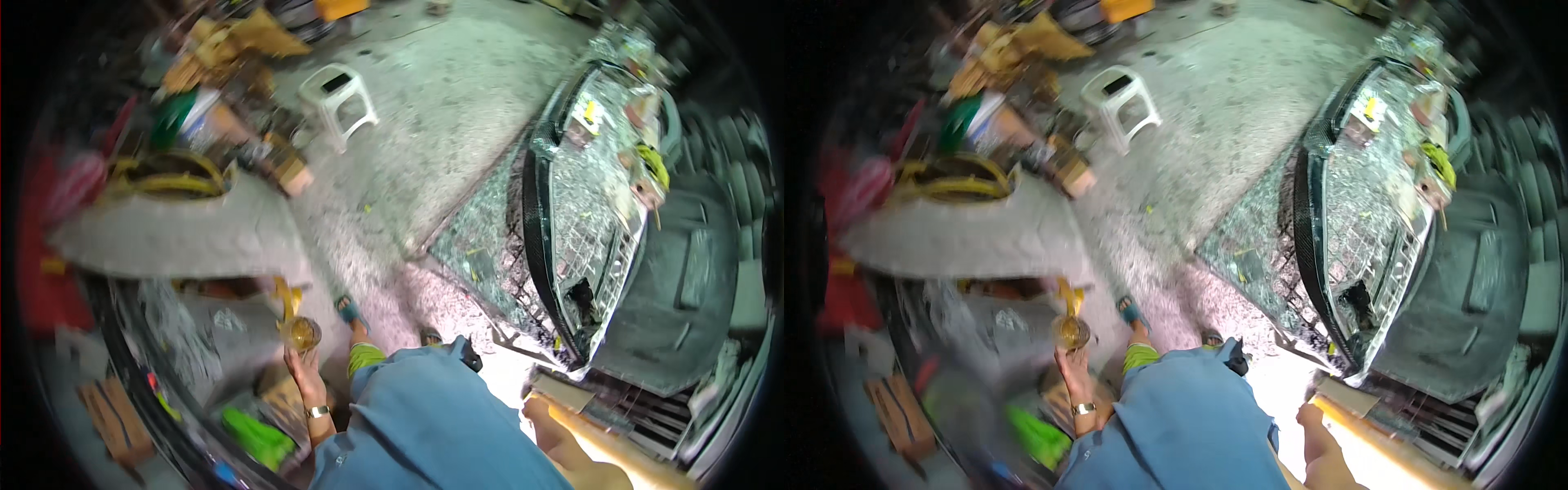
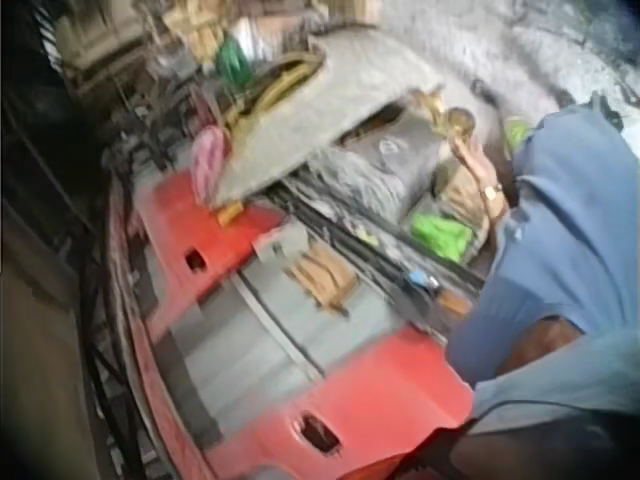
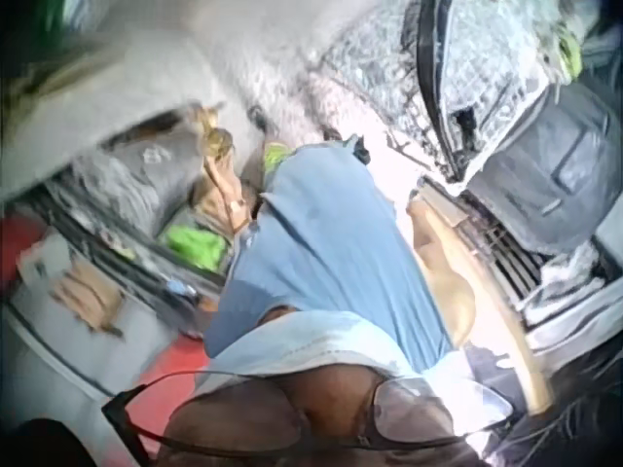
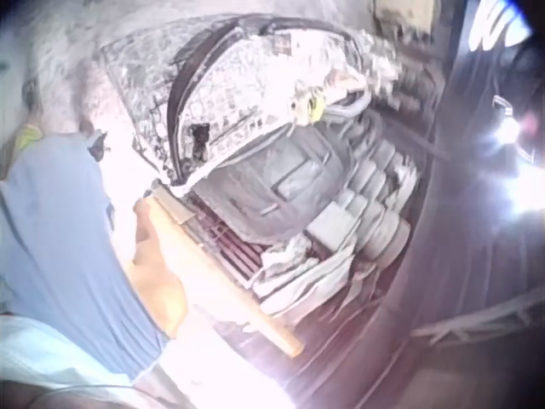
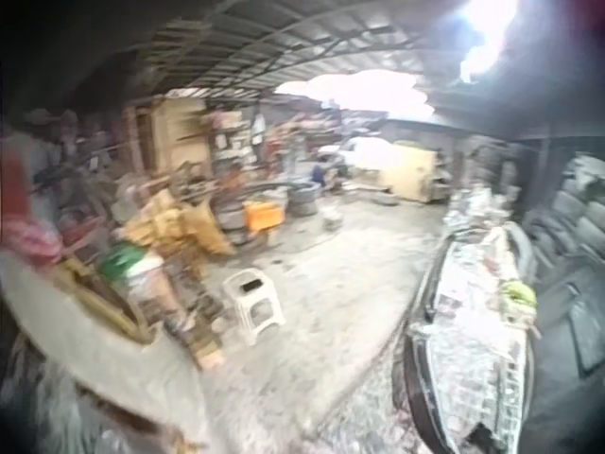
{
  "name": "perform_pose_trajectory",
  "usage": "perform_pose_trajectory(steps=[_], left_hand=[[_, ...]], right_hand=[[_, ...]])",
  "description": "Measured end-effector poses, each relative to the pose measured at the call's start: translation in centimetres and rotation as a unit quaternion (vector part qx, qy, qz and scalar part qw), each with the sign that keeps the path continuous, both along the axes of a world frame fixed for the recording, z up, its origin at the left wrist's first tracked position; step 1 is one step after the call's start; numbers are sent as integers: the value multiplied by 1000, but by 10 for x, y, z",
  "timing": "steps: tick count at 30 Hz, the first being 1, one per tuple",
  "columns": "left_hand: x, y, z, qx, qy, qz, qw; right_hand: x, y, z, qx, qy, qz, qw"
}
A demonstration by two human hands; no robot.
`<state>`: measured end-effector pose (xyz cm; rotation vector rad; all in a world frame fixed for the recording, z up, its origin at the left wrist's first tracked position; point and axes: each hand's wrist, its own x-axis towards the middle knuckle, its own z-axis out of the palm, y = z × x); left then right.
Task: The person applies a liquid from a container onto a car bumper component using a brush. The person repeatedly dips the brush into the container and wipes it along the surface of the car part.
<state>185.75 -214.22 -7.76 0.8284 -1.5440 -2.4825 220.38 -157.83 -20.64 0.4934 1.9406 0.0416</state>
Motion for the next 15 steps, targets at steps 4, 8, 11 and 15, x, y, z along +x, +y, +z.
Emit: perform_pose_trajectory(steps=[4,8,11,15], left_hand=[[-136,-36,-7,-9,-50,-72,996],[-285,-42,14,-28,-51,-222,973],[-403,-12,24,-78,-9,-338,938],[-544,57,12,-39,33,-437,898]], right_hand=[[-106,-119,25,6,42,-143,989],[-187,-231,37,-5,108,-286,952],[-229,-307,38,-23,101,-346,933],[-299,-375,23,-25,84,-456,886]])
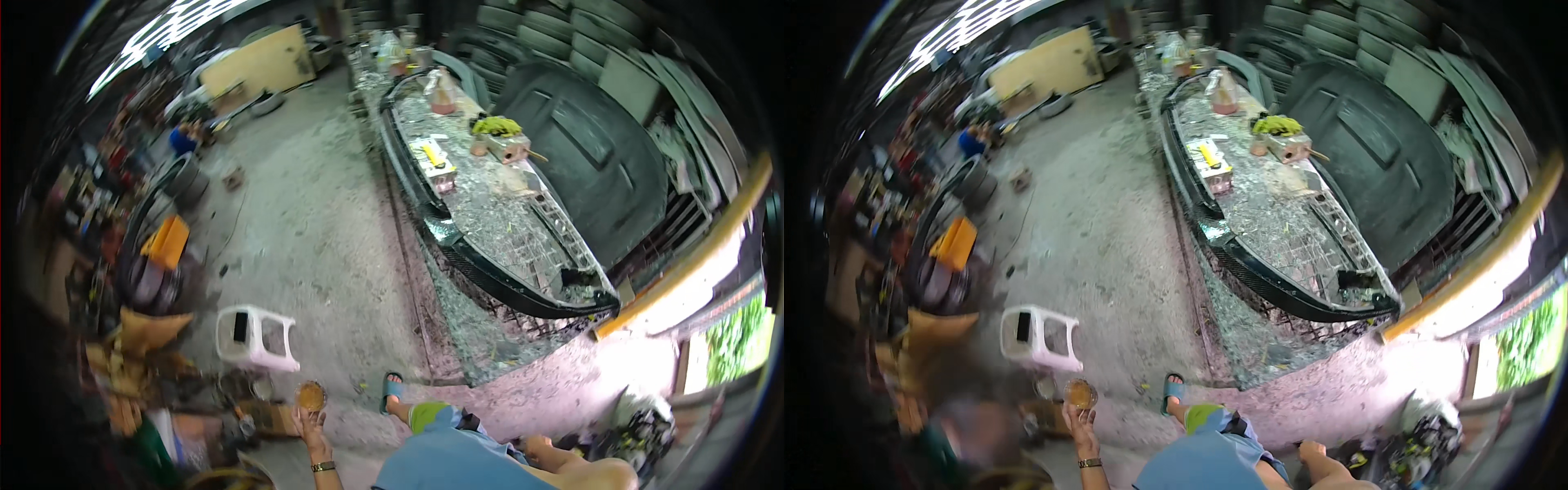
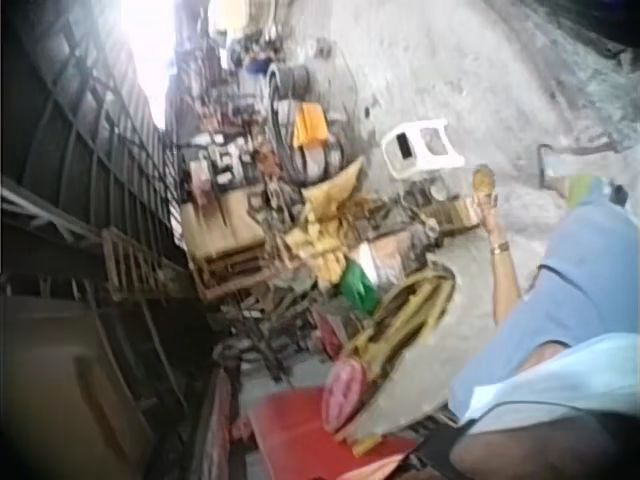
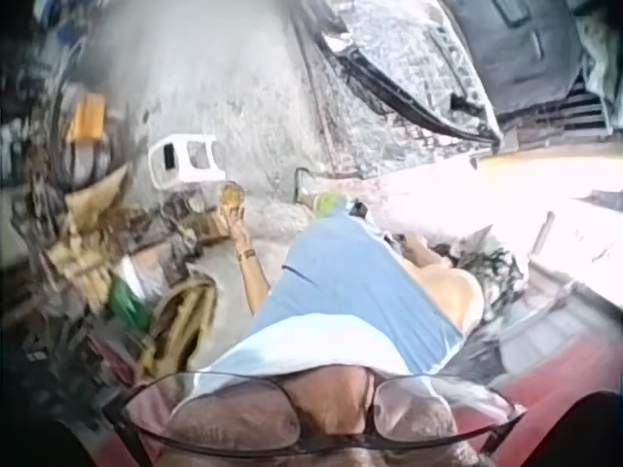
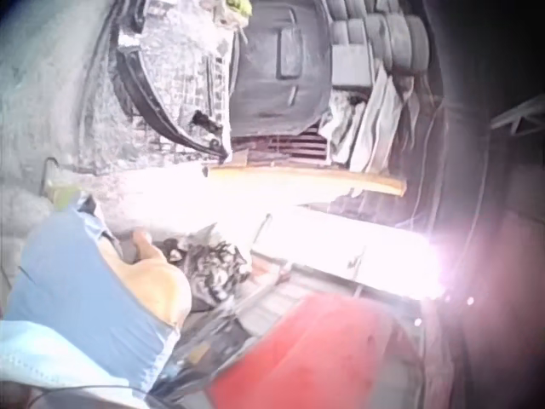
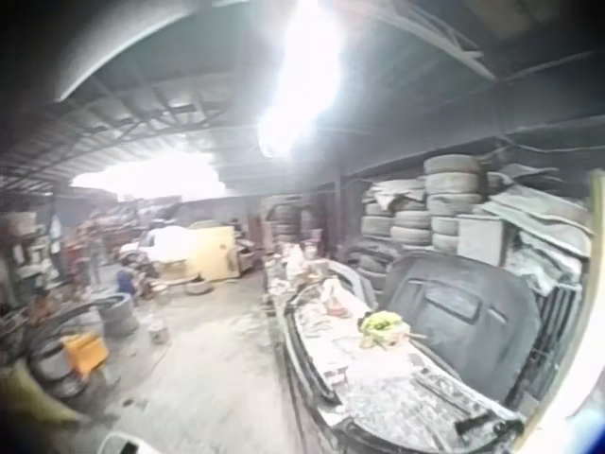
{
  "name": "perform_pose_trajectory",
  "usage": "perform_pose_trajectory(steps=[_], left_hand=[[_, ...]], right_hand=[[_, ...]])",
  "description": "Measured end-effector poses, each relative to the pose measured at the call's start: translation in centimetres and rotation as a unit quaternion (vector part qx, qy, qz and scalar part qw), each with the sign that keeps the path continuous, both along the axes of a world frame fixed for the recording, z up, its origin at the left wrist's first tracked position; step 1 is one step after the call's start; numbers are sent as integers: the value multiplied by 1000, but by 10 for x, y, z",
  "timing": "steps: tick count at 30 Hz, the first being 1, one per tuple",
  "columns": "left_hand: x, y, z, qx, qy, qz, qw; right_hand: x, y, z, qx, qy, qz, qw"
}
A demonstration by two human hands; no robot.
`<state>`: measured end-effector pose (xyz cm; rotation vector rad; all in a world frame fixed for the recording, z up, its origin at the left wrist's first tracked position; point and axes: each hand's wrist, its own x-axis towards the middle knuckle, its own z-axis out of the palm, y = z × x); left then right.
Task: The person applies a liquid from a container onto a car bumper component using a brush. The person repeatedly dips the brush into the container and wipes it along the surface of the car part.
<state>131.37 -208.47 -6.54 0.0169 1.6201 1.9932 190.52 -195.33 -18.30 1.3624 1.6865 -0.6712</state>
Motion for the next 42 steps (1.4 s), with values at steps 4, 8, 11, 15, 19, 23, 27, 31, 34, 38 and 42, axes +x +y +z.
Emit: perform_pose_trajectory(steps=[4,8,11,15,19,23,27,31,34,38,42], left_hand=[[-99,93,-10,-1,-42,-70,997],[-168,166,-10,24,-77,-162,984],[-203,232,-1,-44,-11,-271,962],[-245,314,3,-81,-43,-393,915],[-274,405,10,-84,37,-566,819],[-269,498,23,-38,37,-679,732],[-264,548,38,-40,-5,-751,659],[-259,580,36,-32,4,-782,622],[-250,594,33,-16,28,-792,609],[-237,607,39,-7,53,-812,581],[-228,620,27,-22,12,-817,576]], right_hand=[[-102,-14,0,4,-59,-97,994],[-192,-1,-14,115,44,-185,975],[-273,-4,40,181,38,-355,917],[-347,-25,49,379,85,-427,817],[-438,22,70,503,162,-523,669],[-556,136,197,500,324,-673,439],[-638,219,253,532,429,-601,415],[-676,298,271,534,427,-509,522],[-677,329,261,524,372,-434,632],[-677,346,246,545,346,-430,632],[-669,355,237,568,346,-468,582]])
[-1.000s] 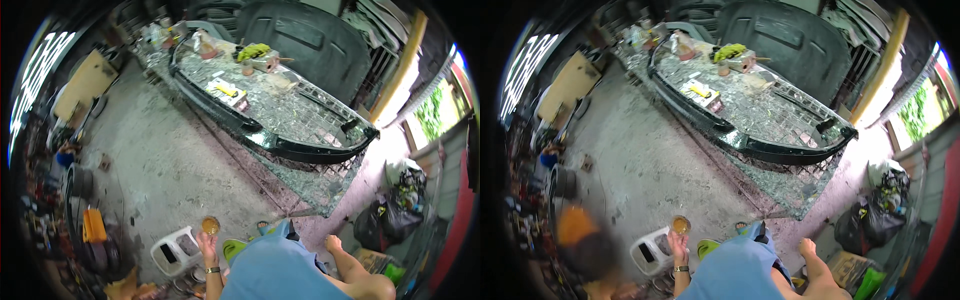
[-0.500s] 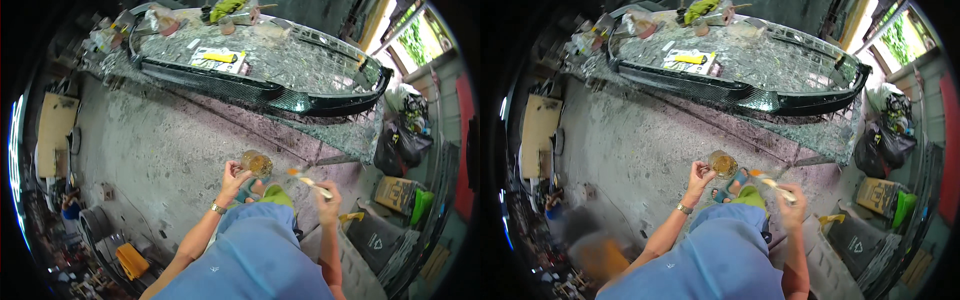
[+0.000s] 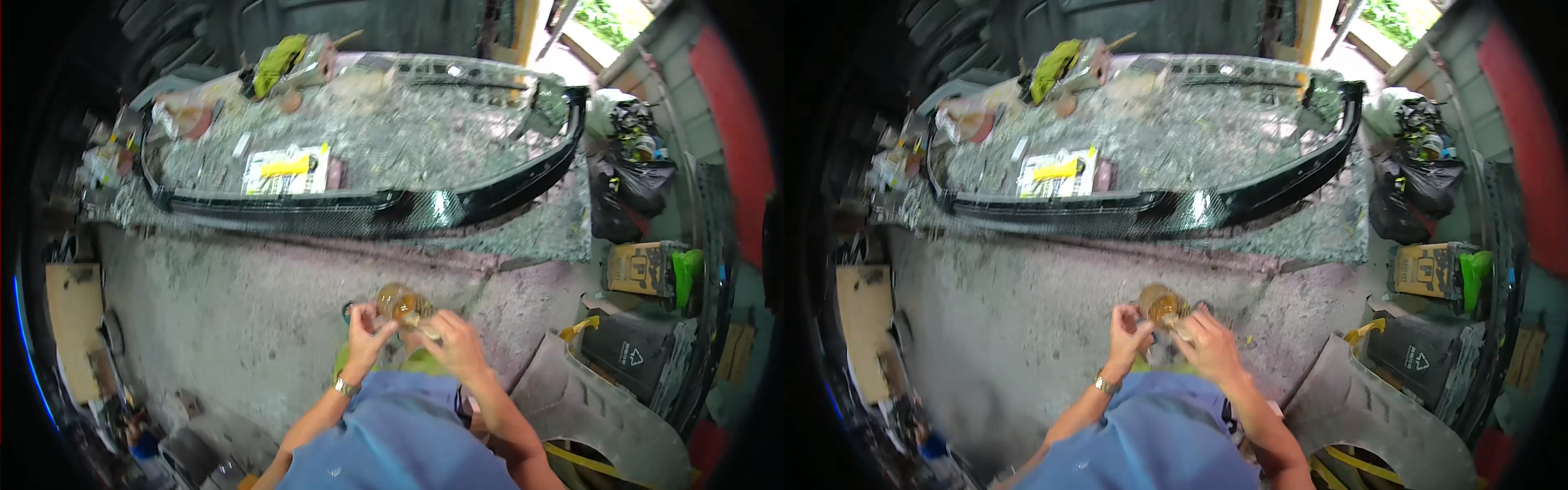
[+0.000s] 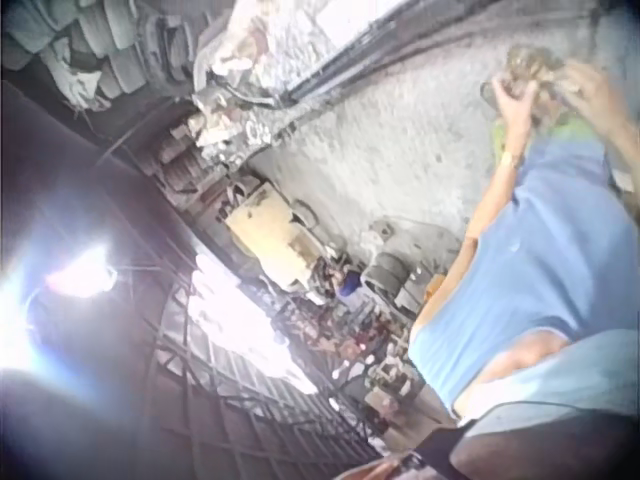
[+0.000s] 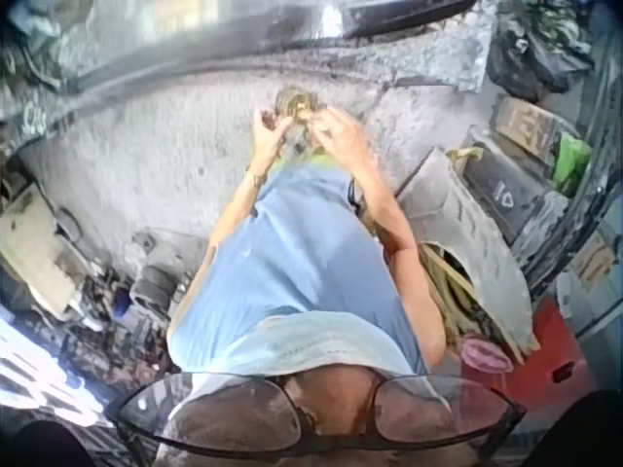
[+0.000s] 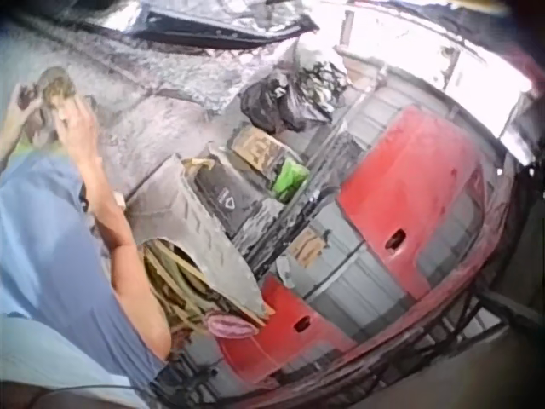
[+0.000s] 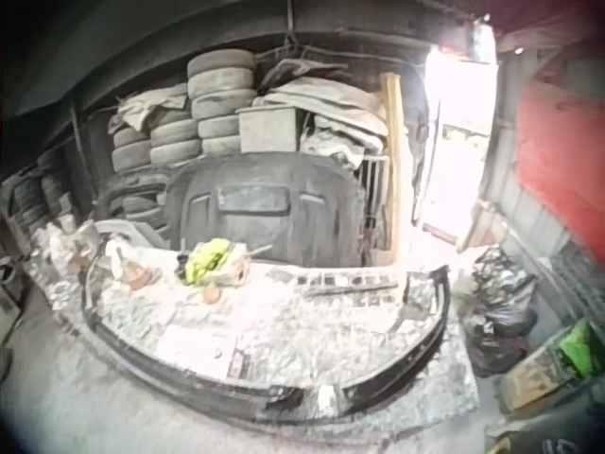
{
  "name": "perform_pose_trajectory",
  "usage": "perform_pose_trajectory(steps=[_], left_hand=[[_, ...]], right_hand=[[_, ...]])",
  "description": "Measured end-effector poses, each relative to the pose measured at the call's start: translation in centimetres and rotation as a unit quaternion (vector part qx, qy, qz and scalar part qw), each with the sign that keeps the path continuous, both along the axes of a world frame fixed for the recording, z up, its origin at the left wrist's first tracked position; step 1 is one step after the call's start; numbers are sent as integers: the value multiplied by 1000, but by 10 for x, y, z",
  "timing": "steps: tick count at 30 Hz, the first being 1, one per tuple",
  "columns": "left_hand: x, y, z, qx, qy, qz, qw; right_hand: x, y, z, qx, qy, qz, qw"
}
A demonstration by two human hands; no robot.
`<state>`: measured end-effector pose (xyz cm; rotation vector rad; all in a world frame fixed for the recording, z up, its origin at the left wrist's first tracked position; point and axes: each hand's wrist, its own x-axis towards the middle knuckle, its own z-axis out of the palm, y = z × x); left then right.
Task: The person applies a liquid from a container onto a car bumper component using a brush. The person repeatedly dips the brush into the container and wipes it along the surface of the car part.
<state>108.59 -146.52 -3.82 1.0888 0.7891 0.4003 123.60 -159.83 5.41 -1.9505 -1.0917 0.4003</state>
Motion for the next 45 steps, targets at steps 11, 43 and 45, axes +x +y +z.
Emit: perform_pose_trajectory(steps=[11,43,45], left_hand=[[13,31,-74,-111,31,-47,992],[-66,102,-143,-2,188,-199,962],[-63,100,-137,-2,192,-202,960]], right_hand=[[-16,-36,-93,124,409,-473,770],[45,30,-172,376,320,-461,738],[42,25,-171,373,304,-434,762]])
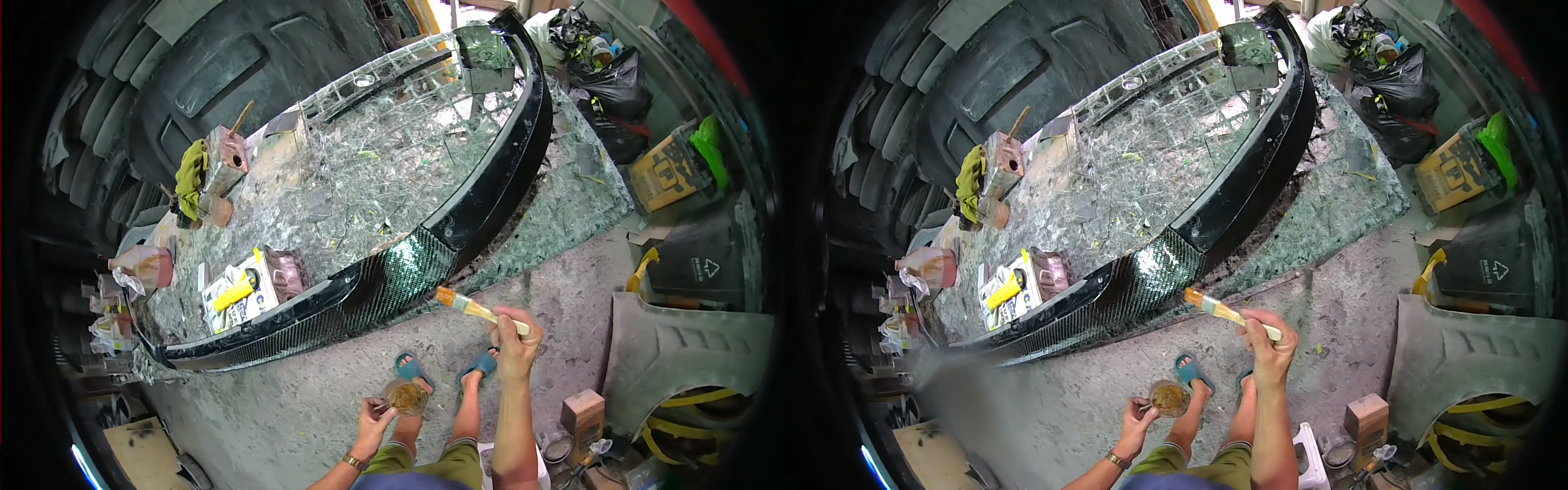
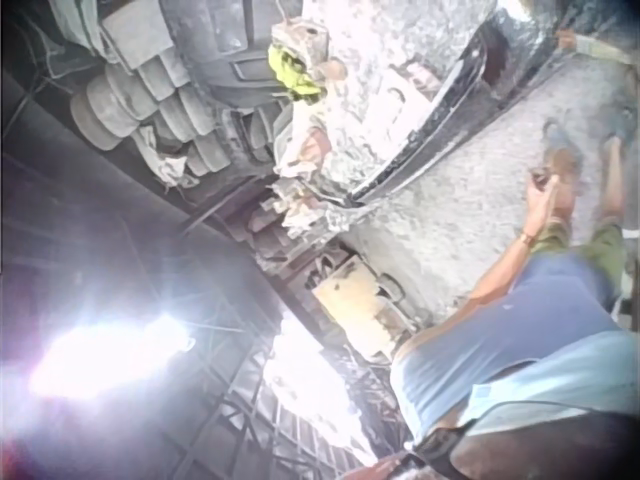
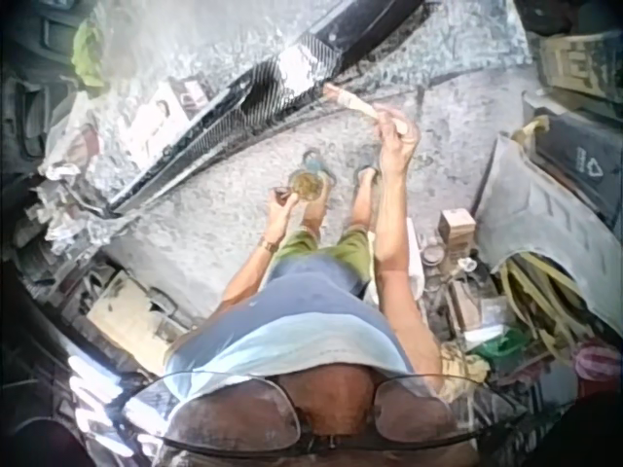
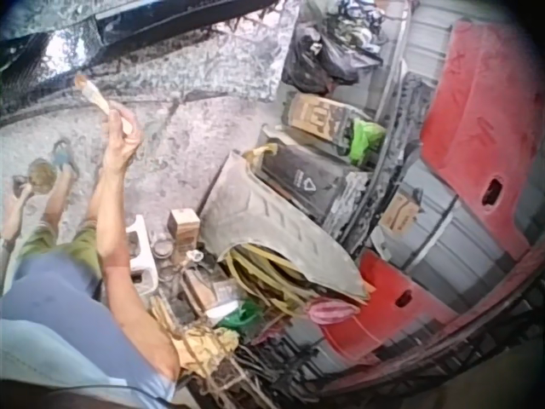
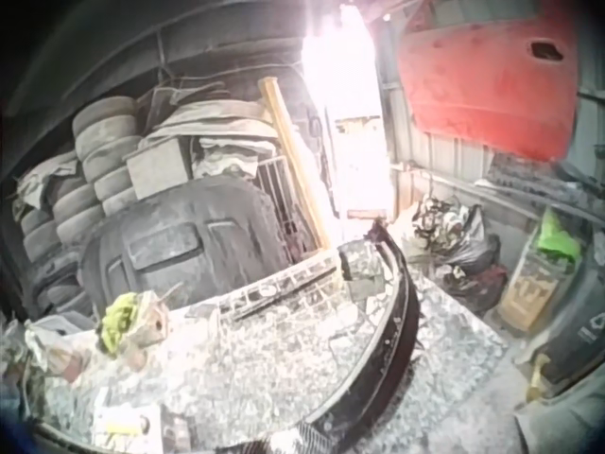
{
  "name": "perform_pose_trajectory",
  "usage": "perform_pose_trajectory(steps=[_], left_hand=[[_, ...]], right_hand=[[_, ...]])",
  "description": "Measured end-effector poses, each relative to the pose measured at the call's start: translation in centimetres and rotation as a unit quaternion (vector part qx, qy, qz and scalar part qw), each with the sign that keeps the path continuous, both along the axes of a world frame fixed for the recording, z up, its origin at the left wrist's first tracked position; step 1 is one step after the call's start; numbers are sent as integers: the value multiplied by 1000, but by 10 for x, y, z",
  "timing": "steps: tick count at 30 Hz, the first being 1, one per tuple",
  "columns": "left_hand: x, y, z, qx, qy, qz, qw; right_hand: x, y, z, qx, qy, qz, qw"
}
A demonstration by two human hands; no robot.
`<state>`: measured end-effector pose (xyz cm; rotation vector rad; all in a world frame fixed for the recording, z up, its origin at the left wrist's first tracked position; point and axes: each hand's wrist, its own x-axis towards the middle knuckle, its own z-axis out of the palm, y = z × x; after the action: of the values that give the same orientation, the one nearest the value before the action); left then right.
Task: The person applies a liquid from a container onto a car bumper component using a brush. The person repeatedly dips the brush into the container and wipes it along the surface of the car part.
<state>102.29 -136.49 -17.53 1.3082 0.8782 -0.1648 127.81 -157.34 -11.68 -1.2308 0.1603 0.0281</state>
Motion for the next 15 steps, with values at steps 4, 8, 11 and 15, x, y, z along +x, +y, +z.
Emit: perform_pose_trajectory(steps=[4,8,11,15], left_hand=[[0,0,0,-11,8,9,1000],[-5,3,-3,0,8,-12,1000],[-1,0,0,-5,18,-7,1000],[-1,-1,0,10,37,-5,999]], right_hand=[[8,7,0,2,32,-13,999],[-1,-11,-4,22,36,-47,998],[-22,-16,-11,-5,26,-52,998],[-41,-1,-3,-55,-22,-45,997]])
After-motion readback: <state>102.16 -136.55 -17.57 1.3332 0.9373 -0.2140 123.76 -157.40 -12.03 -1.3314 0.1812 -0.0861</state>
